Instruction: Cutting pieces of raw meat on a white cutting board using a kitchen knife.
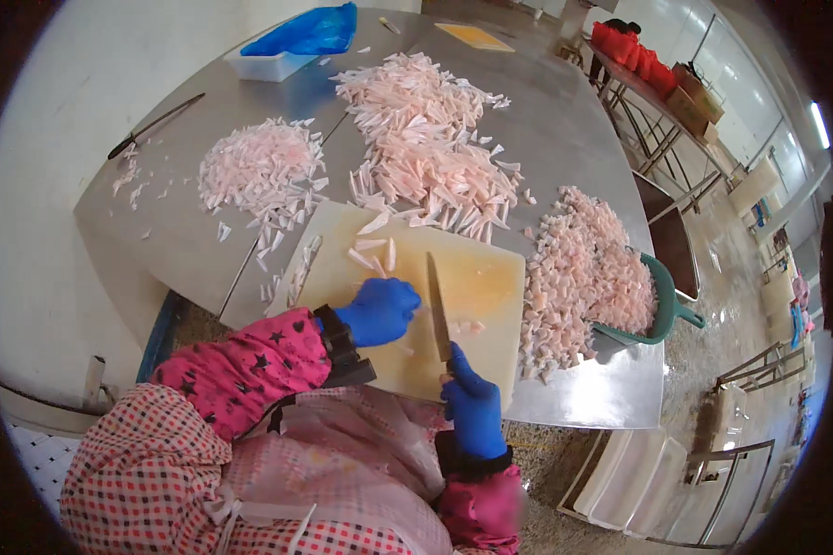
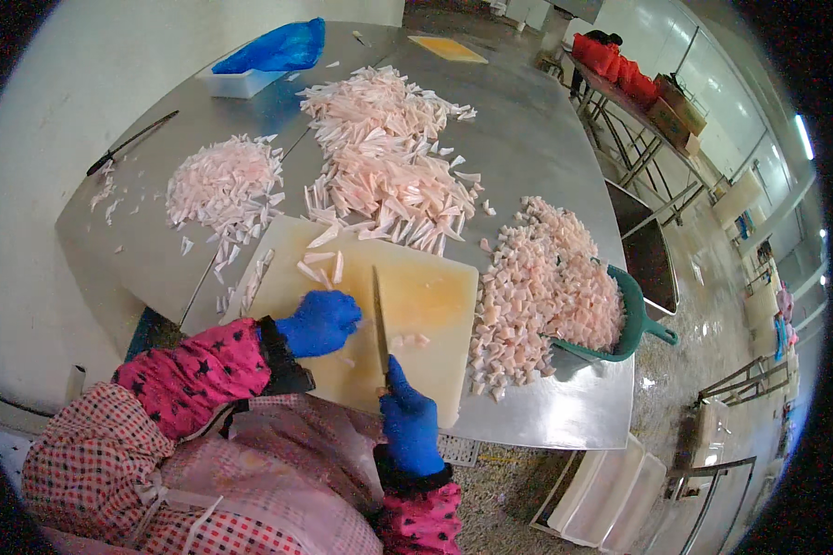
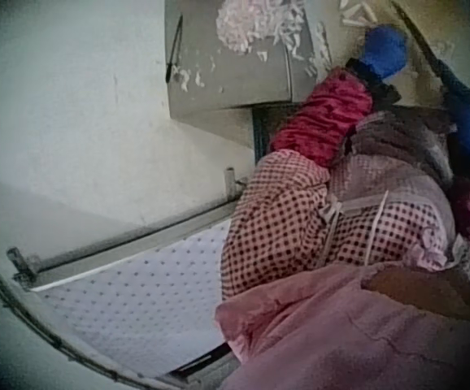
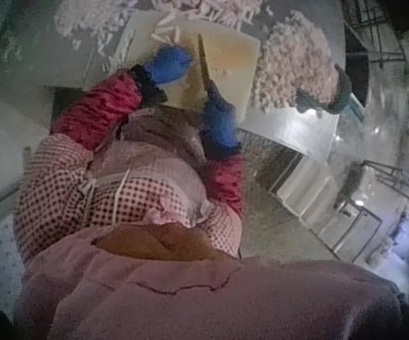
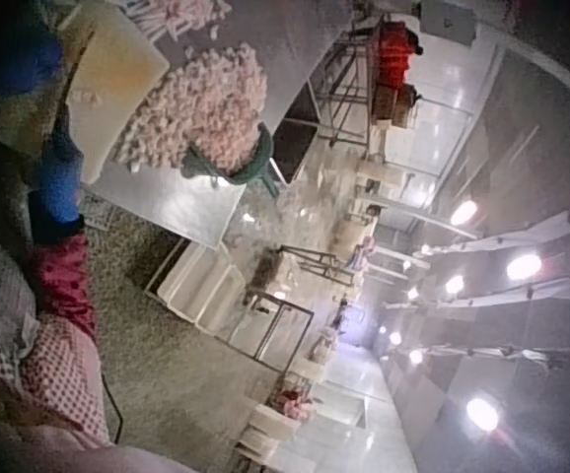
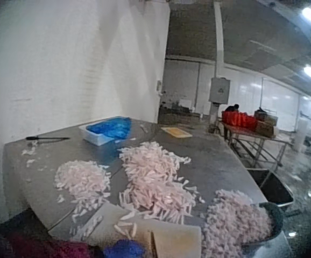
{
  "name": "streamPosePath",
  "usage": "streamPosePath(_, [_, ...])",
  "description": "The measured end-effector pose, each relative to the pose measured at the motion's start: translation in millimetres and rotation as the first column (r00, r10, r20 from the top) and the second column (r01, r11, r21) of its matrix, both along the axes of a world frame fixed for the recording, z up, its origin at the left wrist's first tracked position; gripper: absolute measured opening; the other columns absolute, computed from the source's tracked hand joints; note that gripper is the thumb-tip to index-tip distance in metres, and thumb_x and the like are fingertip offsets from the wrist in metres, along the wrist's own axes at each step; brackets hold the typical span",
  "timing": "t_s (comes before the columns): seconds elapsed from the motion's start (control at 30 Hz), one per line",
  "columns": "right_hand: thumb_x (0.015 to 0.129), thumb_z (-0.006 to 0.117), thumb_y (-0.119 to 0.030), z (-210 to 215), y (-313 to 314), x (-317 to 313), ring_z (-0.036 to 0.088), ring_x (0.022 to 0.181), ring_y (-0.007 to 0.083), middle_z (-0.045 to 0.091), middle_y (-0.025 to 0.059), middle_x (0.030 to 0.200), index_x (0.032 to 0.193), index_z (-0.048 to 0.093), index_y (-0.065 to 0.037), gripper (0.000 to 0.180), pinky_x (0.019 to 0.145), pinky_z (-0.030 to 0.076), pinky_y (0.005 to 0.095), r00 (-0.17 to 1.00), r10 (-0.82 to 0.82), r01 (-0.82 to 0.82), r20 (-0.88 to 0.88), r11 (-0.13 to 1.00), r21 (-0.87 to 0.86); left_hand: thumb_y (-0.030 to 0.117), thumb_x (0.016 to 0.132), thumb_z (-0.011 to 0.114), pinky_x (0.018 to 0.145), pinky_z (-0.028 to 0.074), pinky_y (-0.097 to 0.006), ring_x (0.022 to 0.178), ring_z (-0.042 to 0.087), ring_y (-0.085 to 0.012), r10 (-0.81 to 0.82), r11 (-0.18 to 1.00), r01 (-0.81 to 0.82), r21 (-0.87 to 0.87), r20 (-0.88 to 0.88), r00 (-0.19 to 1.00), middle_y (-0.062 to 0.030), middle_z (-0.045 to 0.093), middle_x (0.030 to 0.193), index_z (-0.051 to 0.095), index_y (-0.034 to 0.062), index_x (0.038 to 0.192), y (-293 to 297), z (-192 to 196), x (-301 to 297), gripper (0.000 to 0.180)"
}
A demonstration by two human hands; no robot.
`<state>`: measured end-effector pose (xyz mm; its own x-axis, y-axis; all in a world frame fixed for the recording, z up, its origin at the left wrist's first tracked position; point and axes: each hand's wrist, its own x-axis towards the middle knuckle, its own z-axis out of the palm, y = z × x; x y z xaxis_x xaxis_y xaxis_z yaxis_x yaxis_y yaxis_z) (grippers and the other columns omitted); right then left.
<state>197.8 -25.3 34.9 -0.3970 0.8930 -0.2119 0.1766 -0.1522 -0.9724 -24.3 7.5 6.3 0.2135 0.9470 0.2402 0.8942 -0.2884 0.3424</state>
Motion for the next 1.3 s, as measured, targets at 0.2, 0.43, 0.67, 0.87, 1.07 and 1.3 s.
streamPosePath(0.2, [0.079,0.056,-0.003,6,2,17,0.040,0.060,0.0044,0.053,-0.0006,0.071,0.122,0.048,-0.007,0.043,0.054,0.038,0.0211,0.981,-0.082,0.070,0.174,0.995,0.075,0.016,0.069,0.055,0.058,0.042,-0.043,0.069,0.053,-0.0307,-0.103,0.992,0.096,0.076,0.097,0.990,-0.0103,0.054,0.069,0.058,0.0080,0.070,-11,-2,35,0.008])
streamPosePath(0.43, [0.079,0.057,-0.004,-1,-10,9,0.046,0.054,0.0100,0.056,0.0046,0.068,0.122,0.048,-0.010,0.045,0.053,0.040,0.0249,0.974,0.062,-0.136,0.219,0.929,0.344,0.014,0.067,0.056,0.057,0.042,-0.044,0.065,0.054,-0.0327,-0.061,0.998,0.059,0.018,0.153,0.986,-0.0119,0.056,0.071,0.059,0.0076,0.072,-13,-6,37,0.009])
streamPosePath(0.67, [0.080,0.055,-0.005,10,-2,2,0.046,0.050,0.0157,0.052,0.0145,0.064,0.123,0.047,-0.010,0.044,0.051,0.040,0.0302,0.883,0.072,-0.311,0.464,0.830,0.463,0.013,0.066,0.055,0.055,0.041,-0.045,0.064,0.053,-0.0327,-0.088,0.995,0.076,0.071,0.176,0.981,-0.0117,0.055,0.068,0.057,0.0085,0.067,-14,-6,35,0.005])
streamPosePath(0.87, [0.080,0.054,-0.004,-20,12,0,0.043,0.052,0.0091,0.049,0.0045,0.059,0.123,0.047,-0.010,0.044,0.050,0.040,0.0265,0.975,-0.011,-0.052,0.220,0.959,0.278,0.014,0.067,0.055,0.055,0.041,-0.044,0.062,0.053,-0.0325,-0.142,0.989,0.137,0.049,0.111,0.984,-0.0110,0.055,0.067,0.056,0.0094,0.067,-19,-2,37,0.005])
streamPosePath(1.07, [0.078,0.053,0.001,3,-19,7,0.045,0.056,0.0075,0.050,0.0043,0.062,0.122,0.048,-0.007,0.045,0.054,0.041,0.0233,0.955,0.071,-0.182,0.289,0.907,0.379,0.014,0.068,0.054,0.055,0.043,-0.044,0.064,0.056,-0.0324,-0.010,1.000,0.013,-0.018,0.179,0.984,-0.0107,0.056,0.068,0.057,0.0095,0.070,-23,-3,37,0.006])
streamPosePath(1.3, [0.079,0.054,-0.003,-8,-8,-3,0.046,0.053,0.0138,0.048,0.0131,0.060,0.125,0.045,-0.008,0.046,0.054,0.041,0.0283,0.969,0.089,-0.163,0.229,0.930,0.329,0.014,0.068,0.056,0.062,0.046,-0.043,0.070,0.057,-0.0334,-0.138,0.988,0.149,-0.051,0.171,0.976,-0.0147,0.059,0.076,0.061,0.0089,0.087,-32,0,39,0.021])
